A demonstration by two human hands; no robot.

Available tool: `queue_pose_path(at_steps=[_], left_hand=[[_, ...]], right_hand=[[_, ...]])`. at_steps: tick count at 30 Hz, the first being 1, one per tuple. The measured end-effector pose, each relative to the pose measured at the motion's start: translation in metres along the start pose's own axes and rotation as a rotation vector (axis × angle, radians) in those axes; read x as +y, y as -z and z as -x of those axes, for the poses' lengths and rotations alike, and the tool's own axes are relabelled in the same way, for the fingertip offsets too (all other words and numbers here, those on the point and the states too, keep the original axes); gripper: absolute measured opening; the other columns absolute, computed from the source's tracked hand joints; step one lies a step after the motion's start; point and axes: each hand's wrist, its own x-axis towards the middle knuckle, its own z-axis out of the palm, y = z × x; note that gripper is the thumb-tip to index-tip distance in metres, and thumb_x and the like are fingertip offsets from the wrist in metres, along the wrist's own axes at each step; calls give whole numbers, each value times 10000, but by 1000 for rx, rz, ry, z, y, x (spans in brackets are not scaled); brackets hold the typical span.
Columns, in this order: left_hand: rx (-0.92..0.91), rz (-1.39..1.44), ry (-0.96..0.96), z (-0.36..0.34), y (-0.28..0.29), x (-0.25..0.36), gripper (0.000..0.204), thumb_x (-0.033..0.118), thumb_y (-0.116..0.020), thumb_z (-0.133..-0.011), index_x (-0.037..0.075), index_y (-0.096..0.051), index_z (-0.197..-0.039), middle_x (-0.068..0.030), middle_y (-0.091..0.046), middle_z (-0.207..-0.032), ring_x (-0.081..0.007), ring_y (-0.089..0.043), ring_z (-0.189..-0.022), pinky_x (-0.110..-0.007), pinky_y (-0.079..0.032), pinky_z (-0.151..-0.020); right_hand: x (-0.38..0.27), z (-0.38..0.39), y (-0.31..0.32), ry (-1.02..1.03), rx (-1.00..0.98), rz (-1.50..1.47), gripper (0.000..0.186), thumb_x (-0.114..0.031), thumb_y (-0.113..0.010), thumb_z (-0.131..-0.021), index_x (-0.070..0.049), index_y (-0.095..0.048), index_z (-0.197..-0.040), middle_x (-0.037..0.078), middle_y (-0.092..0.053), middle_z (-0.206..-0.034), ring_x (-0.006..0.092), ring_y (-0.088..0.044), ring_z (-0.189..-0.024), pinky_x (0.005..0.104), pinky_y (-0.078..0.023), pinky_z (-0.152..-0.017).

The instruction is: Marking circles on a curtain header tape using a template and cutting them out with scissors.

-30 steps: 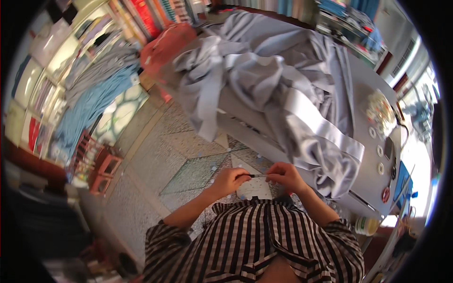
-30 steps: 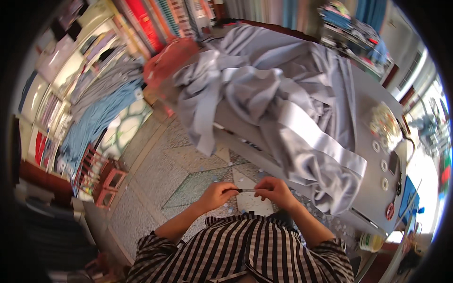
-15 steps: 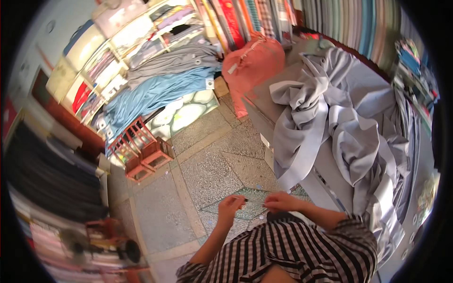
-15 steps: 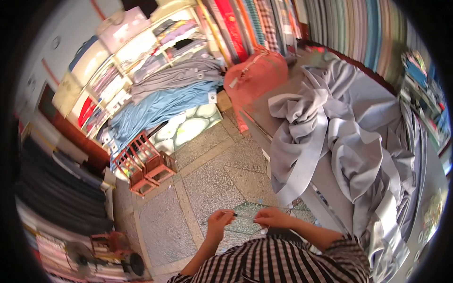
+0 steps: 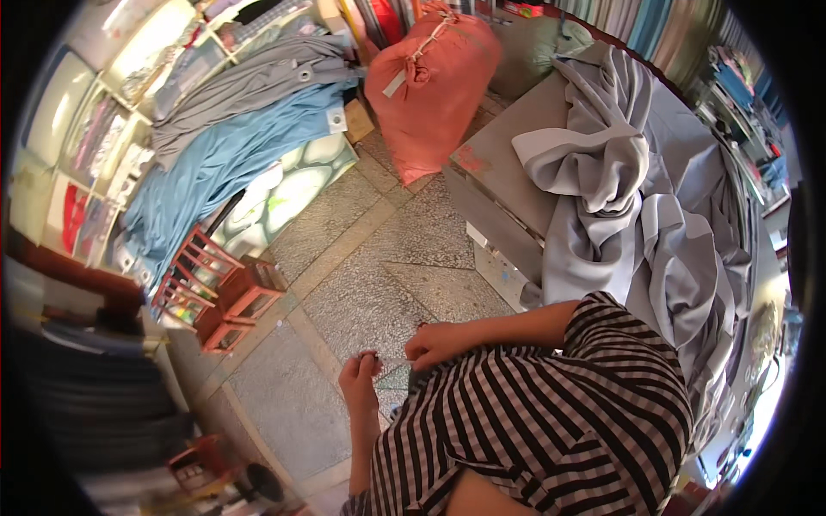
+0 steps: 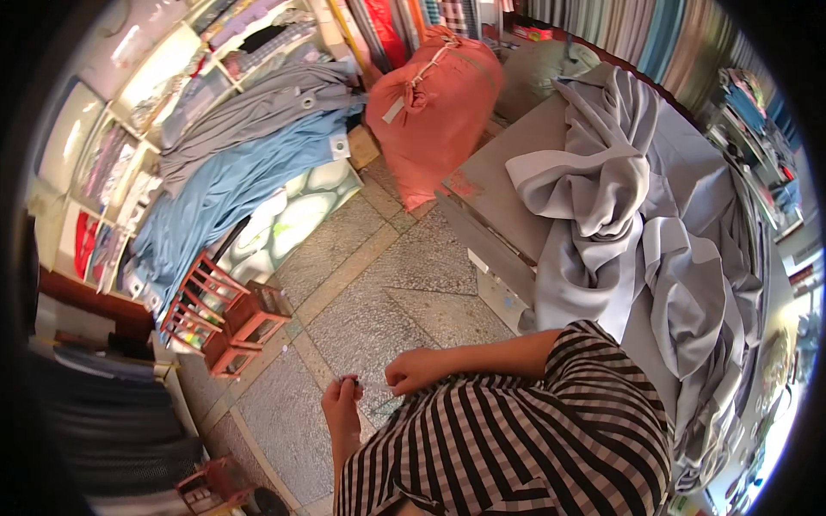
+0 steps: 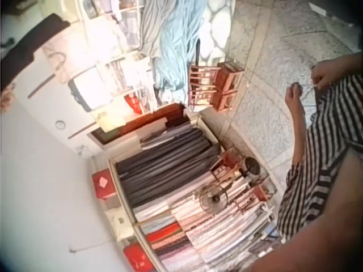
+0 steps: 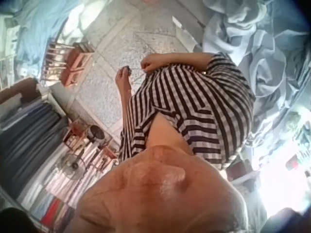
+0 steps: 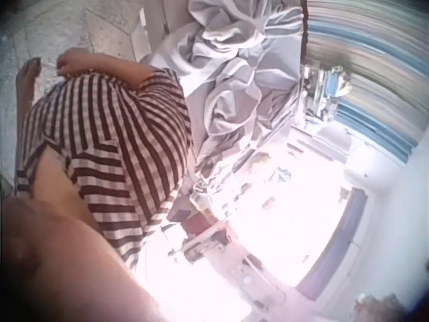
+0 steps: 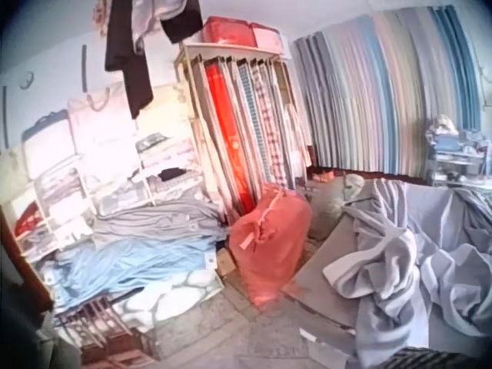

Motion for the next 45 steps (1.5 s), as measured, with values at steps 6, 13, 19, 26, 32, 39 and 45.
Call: queue_pose_path(at_steps=[6, 13, 19, 26, 32, 39, 45], left_hand=[[-292, 6, -13, -166, -39, 71, 146, 119, -603, -967, -10, -667, -989, -30, -647, -837, -93, -581, -741, -241, -468, -691], [-774, -118, 29, -341, -133, 105, 140, 56, -628, -949, -10, -682, -1061, -39, -690, -937, -102, -641, -840, -243, -511, -764], [-707, -163, 154, -485, -213, 121, 340, 91, -615, -960, 9, -599, -1289, -38, -697, -963, -85, -603, -805, -231, -475, -735], [-748, -521, 249, -663, -249, 124, 460, 213, -655, -951, 67, -558, -1376, -32, -703, -1039, -82, -604, -812, -234, -450, -687], [-1071, -996, 344, -782, -238, 40, 588, 259, -803, -821, 4, -592, -1307, -120, -675, -1130, -224, -663, -987, -338, -527, -853], [-1512, -1363, 332, -884, -304, 51, 699, 281, -872, -737, -39, -580, -1285, -216, -558, -1290, -330, -638, -1115, -404, -553, -910], [-1418, -1356, 472, -900, -295, 53, 791, 262, -914, -657, 9, -548, -1311, -175, -549, -1279, -312, -613, -1104, -400, -537, -896]], right_hand=[[8, -53, 105, -265, 240, -191, 294, -285, -648, -907, -2, -659, -986, 109, -704, -852, 235, -682, -782, 378, -529, -725], [78, -72, 220, -249, 571, -309, 287, -262, -688, -906, -1, -682, -1025, 104, -713, -890, 166, -673, -826, 326, -516, -755], [169, -124, 357, -338, 721, -367, 287, -264, -688, -910, 14, -663, -976, 58, -680, -781, 150, -656, -747, 307, -506, -666], [313, -168, 473, -769, 1041, -1006, 190, -194, -653, -914, -7, -634, -946, 72, -690, -790, 125, -635, -563, 258, -463, -456], [435, -168, 522, -1034, 1348, -1096, 192, -121, -636, -861, 10, -717, -747, 143, -700, -685, 220, -644, -490, 344, -496, -412], [636, -28, 409, -1542, 1122, -369, 220, -280, -639, -878, -110, -722, -767, 35, -696, -679, 200, -646, -557, 468, -510, -484], [642, 4, 419, -1729, 1335, -302, 212, -142, -663, -847, -59, -690, -653, 101, -662, -645, 217, -617, -522, 429, -458, -437]])
